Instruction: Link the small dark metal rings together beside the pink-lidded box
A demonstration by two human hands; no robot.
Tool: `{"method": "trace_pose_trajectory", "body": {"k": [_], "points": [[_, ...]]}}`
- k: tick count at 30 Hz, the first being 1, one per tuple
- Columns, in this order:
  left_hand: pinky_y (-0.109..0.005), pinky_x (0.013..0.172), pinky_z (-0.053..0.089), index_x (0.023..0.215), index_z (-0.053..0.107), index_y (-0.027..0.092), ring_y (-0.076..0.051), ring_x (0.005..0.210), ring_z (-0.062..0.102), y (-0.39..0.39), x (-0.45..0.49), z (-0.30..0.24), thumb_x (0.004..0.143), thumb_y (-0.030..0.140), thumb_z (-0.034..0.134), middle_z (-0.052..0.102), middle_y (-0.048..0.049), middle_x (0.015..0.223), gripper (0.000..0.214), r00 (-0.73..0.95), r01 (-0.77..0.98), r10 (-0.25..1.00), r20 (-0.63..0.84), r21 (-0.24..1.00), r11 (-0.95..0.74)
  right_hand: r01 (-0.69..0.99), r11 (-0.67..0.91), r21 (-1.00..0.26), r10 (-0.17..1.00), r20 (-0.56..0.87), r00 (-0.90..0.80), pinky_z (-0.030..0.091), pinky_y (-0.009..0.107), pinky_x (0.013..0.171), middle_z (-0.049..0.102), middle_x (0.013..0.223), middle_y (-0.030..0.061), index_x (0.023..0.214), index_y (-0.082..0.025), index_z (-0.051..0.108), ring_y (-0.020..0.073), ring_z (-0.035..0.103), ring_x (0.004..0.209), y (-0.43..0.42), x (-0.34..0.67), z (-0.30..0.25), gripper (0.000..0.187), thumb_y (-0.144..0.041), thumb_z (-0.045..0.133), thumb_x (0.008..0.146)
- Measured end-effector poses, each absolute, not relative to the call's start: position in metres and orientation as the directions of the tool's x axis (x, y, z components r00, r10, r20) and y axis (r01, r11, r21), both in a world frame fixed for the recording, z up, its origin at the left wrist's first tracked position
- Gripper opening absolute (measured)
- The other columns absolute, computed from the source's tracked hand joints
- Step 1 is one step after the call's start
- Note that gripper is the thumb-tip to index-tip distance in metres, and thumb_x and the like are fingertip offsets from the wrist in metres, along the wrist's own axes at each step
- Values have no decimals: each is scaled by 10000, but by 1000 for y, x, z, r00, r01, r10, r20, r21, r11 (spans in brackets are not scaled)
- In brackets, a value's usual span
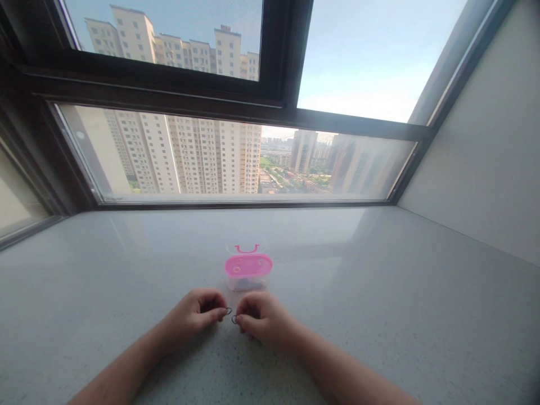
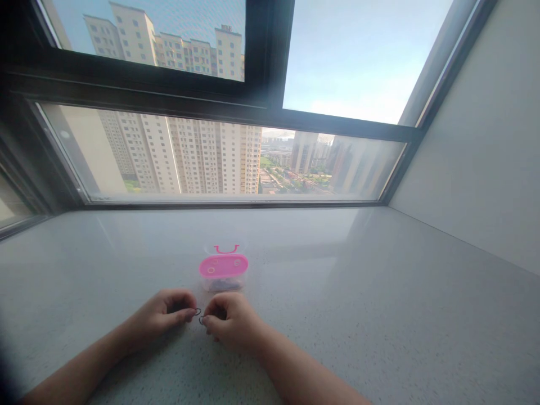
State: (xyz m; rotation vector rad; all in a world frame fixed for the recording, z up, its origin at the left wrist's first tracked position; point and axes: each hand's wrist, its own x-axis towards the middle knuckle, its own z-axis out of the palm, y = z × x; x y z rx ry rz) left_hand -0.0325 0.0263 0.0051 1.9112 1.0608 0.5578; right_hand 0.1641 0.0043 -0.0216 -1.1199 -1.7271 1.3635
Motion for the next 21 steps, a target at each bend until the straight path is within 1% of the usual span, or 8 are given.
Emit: {"method": "trace_pose_trajectory", "body": {"k": [9,15,21], "points": [[-242,622,397,726,610,134,-169,679,522,25,-32,6,764,374,550,587,-4,662,250,535,462,845,-23,845,-270,233,87,-969,910,-18,-413,349,152,413,533,546,-28,725,-129,601,59,465,437,2,163,-15,59,-155,549,717],[-239,614,389,720,620,132,-162,663,512,26,-33,6,759,363,550,587,1,647,245,540,458,841,-17,845,-277,238,102,-966,908,-8,-419,349,154,429,557,575,-16,733,-132,605,66,482,466,2,164,-16,60,-159,553,721],[-238,625,393,724,623,135,-170,678,521,26,-33,7,759,357,552,598,-2,657,236,535,464,845,-19,842,-276,222,112,-968,906,8,-424,344,156,415,546,564,-20,727,-130,592,66,474,448,3,164,-16,52,-154,546,720]]}}
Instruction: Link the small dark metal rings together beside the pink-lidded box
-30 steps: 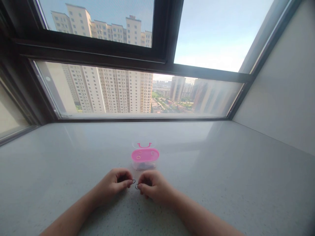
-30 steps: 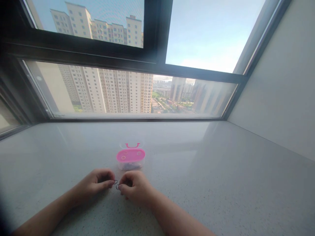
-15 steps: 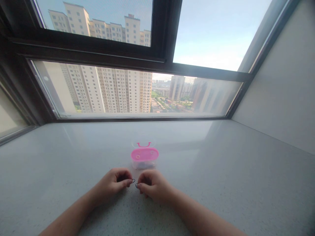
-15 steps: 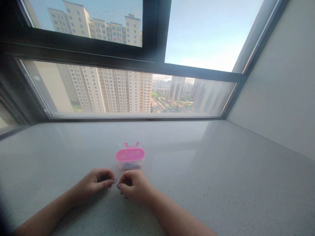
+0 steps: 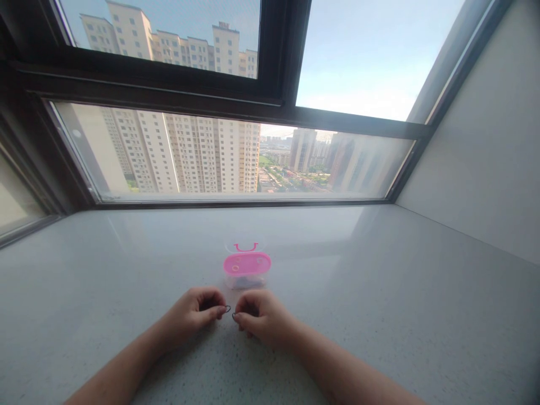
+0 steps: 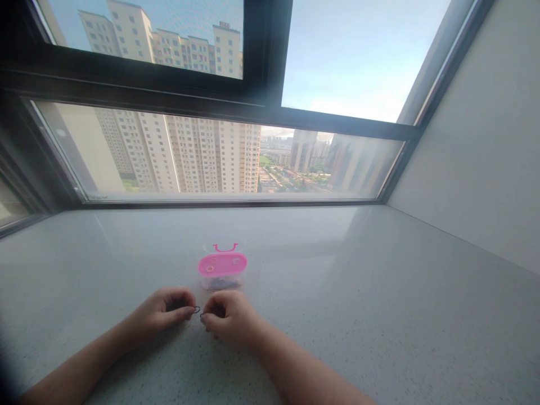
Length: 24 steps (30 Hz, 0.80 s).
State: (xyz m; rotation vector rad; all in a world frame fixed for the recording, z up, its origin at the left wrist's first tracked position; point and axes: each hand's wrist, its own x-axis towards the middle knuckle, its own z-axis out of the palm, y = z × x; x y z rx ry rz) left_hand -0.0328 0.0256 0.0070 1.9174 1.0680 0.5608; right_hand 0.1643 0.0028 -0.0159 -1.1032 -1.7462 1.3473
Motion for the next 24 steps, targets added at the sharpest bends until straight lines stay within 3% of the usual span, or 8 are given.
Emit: {"method": "trace_pose_trajectory", "body": {"k": [24], "points": [[-235,609,373,722,607,125,-154,659,489,27,-33,5,772,351,553,556,5,646,238,545,460,838,-21,843,-278,190,91,-978,909,4,-416,352,154,401,535,543,-26,690,-136,565,61,462,421,2,163,-14,17,-140,550,698]]}}
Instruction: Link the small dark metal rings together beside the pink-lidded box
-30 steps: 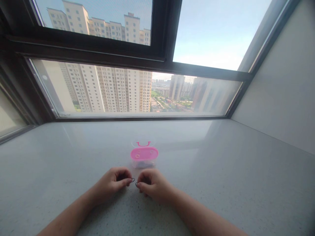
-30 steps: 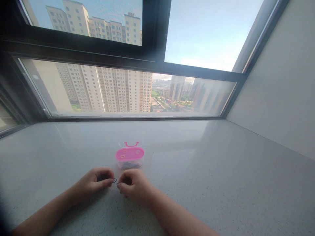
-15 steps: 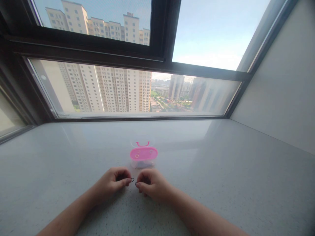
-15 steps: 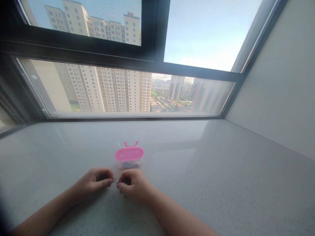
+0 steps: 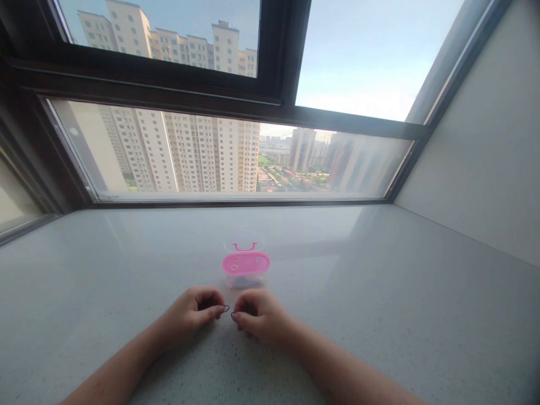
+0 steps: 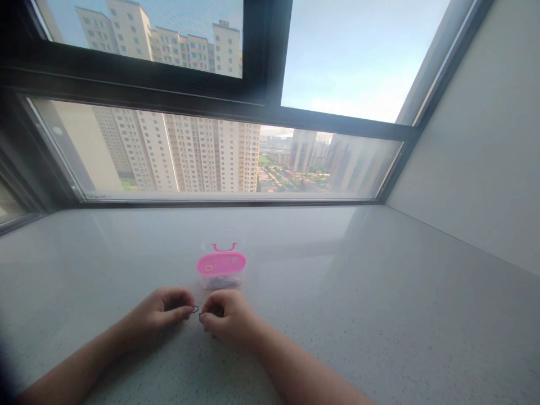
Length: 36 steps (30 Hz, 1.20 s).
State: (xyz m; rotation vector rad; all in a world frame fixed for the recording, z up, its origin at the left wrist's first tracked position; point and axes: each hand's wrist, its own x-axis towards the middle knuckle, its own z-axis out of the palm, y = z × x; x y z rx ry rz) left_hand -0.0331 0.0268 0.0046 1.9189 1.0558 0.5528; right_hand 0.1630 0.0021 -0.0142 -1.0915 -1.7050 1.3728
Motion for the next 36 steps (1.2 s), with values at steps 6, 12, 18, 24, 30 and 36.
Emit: {"method": "trace_pose_trajectory", "body": {"k": [6,12,18,24,30,36], "points": [[-238,618,385,722,605,126,-161,674,496,26,-34,5,770,353,549,561,1,657,238,542,467,840,-19,838,-282,203,100,-974,909,6,-418,344,151,396,541,549,-22,701,-137,572,66,472,432,3,164,-18,24,-151,553,700],[-238,621,388,718,607,126,-158,668,496,26,-32,6,768,352,549,558,3,651,239,549,466,836,-23,838,-283,199,103,-975,908,10,-419,347,147,401,556,560,-17,714,-137,572,63,477,436,4,164,-20,39,-172,557,711],[-232,616,390,715,606,130,-160,668,501,25,-32,6,766,359,547,565,3,650,242,545,466,838,-24,840,-279,193,80,-978,909,-8,-418,349,148,388,552,557,-18,713,-137,566,63,472,424,4,164,-20,49,-185,554,715],[-233,614,387,714,608,130,-161,671,502,26,-33,4,767,347,544,568,1,652,232,552,466,834,-20,837,-288,196,71,-978,908,-18,-418,349,150,389,548,557,-19,709,-139,560,64,474,425,3,164,-18,37,-174,549,711],[-238,620,386,716,607,129,-160,672,497,27,-34,4,765,364,551,563,1,655,246,545,461,838,-22,843,-278,193,86,-977,908,-3,-420,351,150,396,548,562,-21,709,-138,563,63,478,433,4,164,-20,42,-179,554,713],[-238,624,390,728,612,129,-161,678,502,28,-33,5,767,368,546,568,0,663,252,549,463,836,-21,840,-283,205,77,-976,909,-16,-417,344,146,388,541,552,-27,712,-136,567,57,470,420,4,164,-18,46,-181,556,713]]}}
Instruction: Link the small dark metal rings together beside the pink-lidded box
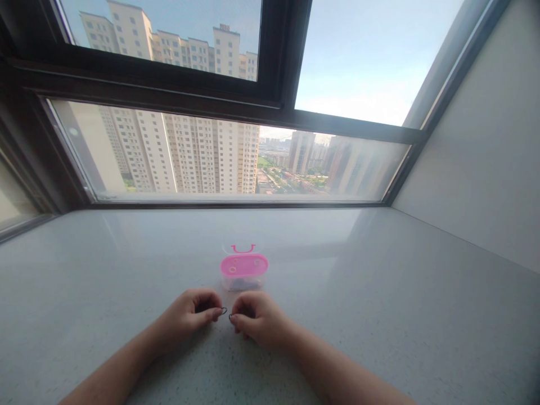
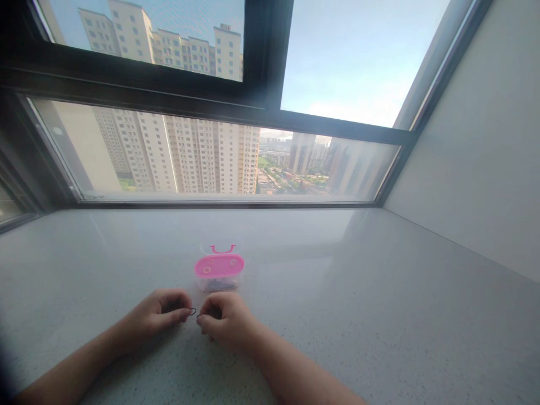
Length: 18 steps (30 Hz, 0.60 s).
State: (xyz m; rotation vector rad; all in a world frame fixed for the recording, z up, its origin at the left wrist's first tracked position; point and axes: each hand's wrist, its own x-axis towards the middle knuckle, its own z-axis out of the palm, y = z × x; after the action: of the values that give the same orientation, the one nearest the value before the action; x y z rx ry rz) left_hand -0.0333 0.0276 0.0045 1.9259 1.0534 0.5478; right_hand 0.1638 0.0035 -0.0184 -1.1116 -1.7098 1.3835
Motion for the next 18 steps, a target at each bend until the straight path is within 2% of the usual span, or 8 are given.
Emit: {"method": "trace_pose_trajectory", "body": {"k": [18], "points": [[-242,626,387,722,606,130,-163,677,500,25,-32,6,772,370,544,560,2,658,252,547,460,837,-22,843,-279,224,83,-971,910,-18,-414,336,145,401,539,557,-27,718,-133,577,57,469,440,2,164,-16,42,-167,553,720]]}}
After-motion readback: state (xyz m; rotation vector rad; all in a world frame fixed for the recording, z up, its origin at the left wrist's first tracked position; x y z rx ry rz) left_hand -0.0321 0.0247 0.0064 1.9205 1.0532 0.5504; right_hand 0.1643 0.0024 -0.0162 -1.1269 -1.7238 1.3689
